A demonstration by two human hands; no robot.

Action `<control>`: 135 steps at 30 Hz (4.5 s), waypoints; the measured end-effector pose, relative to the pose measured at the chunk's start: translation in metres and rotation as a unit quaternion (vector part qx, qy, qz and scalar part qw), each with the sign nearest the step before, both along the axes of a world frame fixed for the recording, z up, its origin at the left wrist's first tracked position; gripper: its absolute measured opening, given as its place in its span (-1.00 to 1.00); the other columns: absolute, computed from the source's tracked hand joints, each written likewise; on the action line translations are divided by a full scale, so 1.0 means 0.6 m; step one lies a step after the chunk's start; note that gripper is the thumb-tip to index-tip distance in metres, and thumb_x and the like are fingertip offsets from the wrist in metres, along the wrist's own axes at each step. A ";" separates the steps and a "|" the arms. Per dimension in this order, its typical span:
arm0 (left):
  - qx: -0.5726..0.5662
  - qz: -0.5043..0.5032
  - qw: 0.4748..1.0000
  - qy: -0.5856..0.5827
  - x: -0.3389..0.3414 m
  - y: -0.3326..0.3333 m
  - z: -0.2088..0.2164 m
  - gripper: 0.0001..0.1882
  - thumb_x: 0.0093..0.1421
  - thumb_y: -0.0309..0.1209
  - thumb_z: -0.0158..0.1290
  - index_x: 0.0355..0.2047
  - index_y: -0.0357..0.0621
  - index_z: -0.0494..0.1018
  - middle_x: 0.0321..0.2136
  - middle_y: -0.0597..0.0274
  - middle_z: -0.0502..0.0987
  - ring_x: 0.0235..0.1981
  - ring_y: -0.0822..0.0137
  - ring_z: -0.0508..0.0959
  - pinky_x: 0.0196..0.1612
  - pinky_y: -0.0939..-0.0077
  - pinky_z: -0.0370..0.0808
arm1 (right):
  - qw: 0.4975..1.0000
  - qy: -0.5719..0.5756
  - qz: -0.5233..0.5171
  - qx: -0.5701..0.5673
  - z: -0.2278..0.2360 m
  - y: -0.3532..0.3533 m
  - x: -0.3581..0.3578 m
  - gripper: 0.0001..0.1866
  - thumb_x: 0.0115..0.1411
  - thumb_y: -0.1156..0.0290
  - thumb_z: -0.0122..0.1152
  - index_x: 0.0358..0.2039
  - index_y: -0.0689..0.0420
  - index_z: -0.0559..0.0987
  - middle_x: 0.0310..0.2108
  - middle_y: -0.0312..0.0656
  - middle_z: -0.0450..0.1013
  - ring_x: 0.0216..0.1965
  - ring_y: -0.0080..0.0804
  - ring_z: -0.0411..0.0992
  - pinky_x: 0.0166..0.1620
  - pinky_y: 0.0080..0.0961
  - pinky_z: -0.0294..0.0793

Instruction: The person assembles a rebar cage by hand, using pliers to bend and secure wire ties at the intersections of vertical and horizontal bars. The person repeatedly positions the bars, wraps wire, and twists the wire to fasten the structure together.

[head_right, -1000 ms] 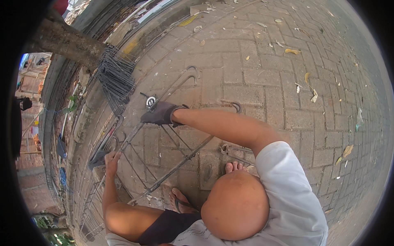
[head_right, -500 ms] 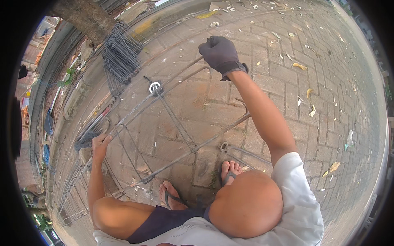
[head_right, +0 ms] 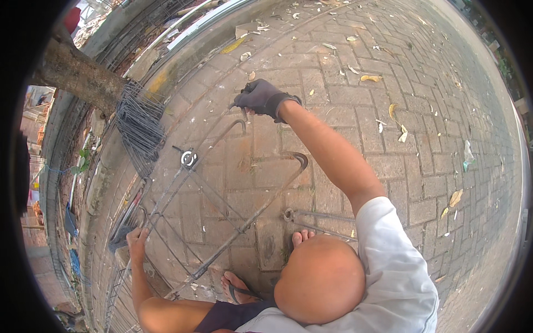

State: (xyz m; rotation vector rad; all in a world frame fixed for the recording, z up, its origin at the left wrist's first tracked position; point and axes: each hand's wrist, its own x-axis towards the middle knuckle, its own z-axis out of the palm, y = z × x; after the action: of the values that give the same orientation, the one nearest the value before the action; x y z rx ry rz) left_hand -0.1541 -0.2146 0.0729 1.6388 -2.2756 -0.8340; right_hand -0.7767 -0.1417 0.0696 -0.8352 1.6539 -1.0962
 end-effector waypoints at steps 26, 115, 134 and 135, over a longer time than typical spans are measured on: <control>0.012 -0.034 0.999 0.038 0.042 -0.010 -0.001 -0.47 0.22 -0.30 0.28 -0.65 -0.23 0.17 -0.64 0.38 0.06 -0.54 0.47 0.09 -0.50 0.34 0.05 | 0.997 0.036 0.069 0.027 -0.010 -0.032 0.039 -0.76 0.14 0.27 0.48 -0.46 0.18 0.65 -0.56 -0.19 0.58 -0.60 -0.50 0.52 -0.52 -0.50 0.56; -0.043 -0.093 0.994 -0.027 -0.021 -0.037 0.058 -0.67 0.22 -0.21 0.27 -0.34 -0.32 0.59 -0.46 0.19 0.57 -0.41 0.34 0.51 -0.26 0.37 0.44 | 0.892 0.298 0.339 0.018 0.036 -0.146 0.279 -0.71 -0.07 0.12 0.43 -0.62 0.10 0.69 -0.63 -0.24 0.55 -0.61 -0.38 0.46 -0.48 -0.38 0.41; 0.209 -0.114 0.966 0.103 -0.415 -0.054 0.043 -0.62 0.20 -0.11 0.30 -0.42 -0.25 0.67 -0.52 0.33 0.51 -0.51 0.48 0.33 -0.45 0.49 0.25 | 0.827 0.486 0.262 -0.103 0.077 -0.086 0.284 -0.64 0.01 0.08 0.49 -0.34 0.10 0.71 -0.41 -0.20 0.60 -0.33 -0.23 0.56 -0.18 -0.28 0.51; 0.215 -0.113 0.963 0.112 -0.413 -0.055 0.040 -0.63 0.20 -0.11 0.30 -0.42 -0.24 0.67 -0.53 0.34 0.50 -0.53 0.49 0.32 -0.47 0.50 0.23 | 0.797 0.543 0.212 -0.156 0.085 -0.051 0.281 -0.64 0.04 0.09 0.48 -0.29 0.10 0.71 -0.38 -0.18 0.58 -0.27 -0.18 0.57 -0.11 -0.25 0.51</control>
State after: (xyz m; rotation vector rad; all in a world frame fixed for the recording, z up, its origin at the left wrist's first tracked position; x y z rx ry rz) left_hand -0.4020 -0.2477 0.0970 1.3505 -2.2550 -1.5766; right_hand -0.6080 -0.1723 0.1206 -2.2291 1.9886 -0.5387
